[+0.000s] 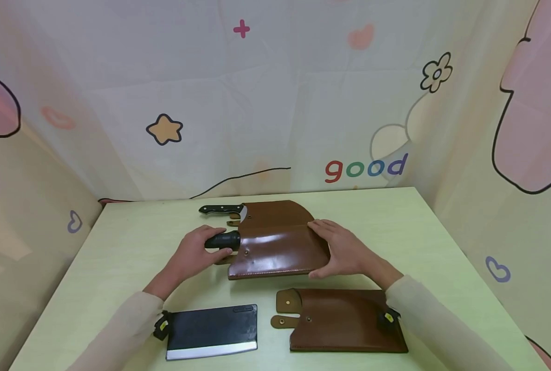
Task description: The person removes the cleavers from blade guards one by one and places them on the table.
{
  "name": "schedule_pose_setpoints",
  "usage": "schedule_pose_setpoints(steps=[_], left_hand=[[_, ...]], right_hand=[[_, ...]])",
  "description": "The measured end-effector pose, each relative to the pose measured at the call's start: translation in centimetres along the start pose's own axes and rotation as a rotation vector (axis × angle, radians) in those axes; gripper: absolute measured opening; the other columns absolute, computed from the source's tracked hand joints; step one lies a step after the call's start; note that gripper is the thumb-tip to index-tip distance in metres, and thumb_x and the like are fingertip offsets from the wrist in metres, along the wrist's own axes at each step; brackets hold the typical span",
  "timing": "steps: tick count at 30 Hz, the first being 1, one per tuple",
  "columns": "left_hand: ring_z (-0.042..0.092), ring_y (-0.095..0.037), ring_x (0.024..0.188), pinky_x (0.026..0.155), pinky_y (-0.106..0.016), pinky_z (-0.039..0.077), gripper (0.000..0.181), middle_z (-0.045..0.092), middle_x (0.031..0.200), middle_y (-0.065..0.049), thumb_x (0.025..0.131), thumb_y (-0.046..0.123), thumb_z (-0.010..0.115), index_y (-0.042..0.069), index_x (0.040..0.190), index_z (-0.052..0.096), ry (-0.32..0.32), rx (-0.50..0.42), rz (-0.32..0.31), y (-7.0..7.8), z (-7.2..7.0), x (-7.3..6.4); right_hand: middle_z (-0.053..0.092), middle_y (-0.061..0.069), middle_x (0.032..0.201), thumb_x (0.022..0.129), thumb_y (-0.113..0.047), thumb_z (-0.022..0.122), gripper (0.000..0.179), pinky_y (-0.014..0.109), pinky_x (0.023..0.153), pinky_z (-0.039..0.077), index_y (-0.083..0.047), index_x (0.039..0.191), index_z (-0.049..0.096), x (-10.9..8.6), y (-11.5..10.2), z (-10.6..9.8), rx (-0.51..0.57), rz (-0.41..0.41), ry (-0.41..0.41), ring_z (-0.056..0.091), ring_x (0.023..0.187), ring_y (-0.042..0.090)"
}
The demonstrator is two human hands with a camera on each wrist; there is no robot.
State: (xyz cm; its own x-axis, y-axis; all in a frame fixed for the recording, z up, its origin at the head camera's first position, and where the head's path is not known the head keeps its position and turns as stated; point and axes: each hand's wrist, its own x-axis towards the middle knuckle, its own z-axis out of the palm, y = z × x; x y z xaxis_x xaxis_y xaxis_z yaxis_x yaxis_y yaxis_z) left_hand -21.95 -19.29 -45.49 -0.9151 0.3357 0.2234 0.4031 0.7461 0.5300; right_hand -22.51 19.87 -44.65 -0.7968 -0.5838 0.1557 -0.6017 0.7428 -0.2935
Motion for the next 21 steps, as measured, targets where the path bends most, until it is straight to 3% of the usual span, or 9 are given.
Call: schedule_pose_setpoints(steps=[11, 21], left_hand=[[0.066, -0.03, 0.104, 0.085, -0.048, 0.055, 0.046, 0.072, 0.115, -0.011, 0.087, 0.031, 0.083, 0.007, 0.125, 0.072, 0.046, 0.018, 0.041, 0.28, 0.29, -0.69], [0.066, -0.033, 0.109, 0.09, -0.051, 0.053, 0.046, 0.073, 0.12, -0.013, 0.089, 0.03, 0.081, 0.007, 0.128, 0.072, 0.02, 0.039, 0.002, 0.34, 0.43, -1.07]], right_hand=[[0.047, 0.016, 0.156, 0.064, -0.069, 0.084, 0.12, 0.053, 0.112, 0.041, -0.002, 0.154, 0.043, -0.31, -0.19, 0.08, -0.029, -0.031, -0.007, 0.041, 0.144, 0.037], [0.047, 0.015, 0.156, 0.065, -0.071, 0.083, 0.119, 0.052, 0.113, 0.04, -0.002, 0.154, 0.043, -0.35, -0.24, 0.36, -0.05, -0.039, -0.015, 0.041, 0.144, 0.037]])
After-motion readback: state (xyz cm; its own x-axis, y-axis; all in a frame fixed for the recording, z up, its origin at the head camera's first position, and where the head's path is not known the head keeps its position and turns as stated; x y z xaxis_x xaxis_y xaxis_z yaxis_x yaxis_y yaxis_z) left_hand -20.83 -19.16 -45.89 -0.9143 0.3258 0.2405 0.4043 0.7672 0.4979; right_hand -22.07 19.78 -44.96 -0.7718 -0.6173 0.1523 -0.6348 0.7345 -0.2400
